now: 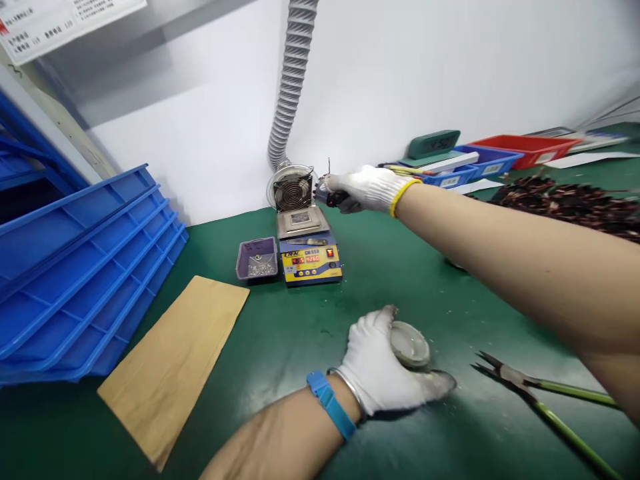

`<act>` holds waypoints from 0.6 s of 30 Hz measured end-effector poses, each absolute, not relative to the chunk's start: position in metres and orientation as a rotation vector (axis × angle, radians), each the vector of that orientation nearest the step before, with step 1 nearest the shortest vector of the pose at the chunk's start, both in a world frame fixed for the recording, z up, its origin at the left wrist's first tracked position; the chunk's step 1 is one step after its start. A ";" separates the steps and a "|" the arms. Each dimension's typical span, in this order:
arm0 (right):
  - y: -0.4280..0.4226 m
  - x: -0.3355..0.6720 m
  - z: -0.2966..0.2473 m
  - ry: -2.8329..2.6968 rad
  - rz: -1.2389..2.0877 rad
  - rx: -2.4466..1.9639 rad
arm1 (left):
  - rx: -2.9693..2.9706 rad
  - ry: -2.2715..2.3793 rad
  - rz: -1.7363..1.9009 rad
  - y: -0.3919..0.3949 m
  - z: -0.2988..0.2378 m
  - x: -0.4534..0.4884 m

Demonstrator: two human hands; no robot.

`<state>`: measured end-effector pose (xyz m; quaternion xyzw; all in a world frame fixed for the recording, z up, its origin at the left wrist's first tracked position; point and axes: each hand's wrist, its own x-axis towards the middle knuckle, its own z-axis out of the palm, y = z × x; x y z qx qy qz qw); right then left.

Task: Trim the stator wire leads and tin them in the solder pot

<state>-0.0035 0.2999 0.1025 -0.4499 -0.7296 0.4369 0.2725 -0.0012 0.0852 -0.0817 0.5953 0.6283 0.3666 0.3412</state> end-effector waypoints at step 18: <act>0.075 0.385 -0.083 -0.965 0.637 -1.539 | 1.492 1.743 1.055 0.090 -0.115 -0.037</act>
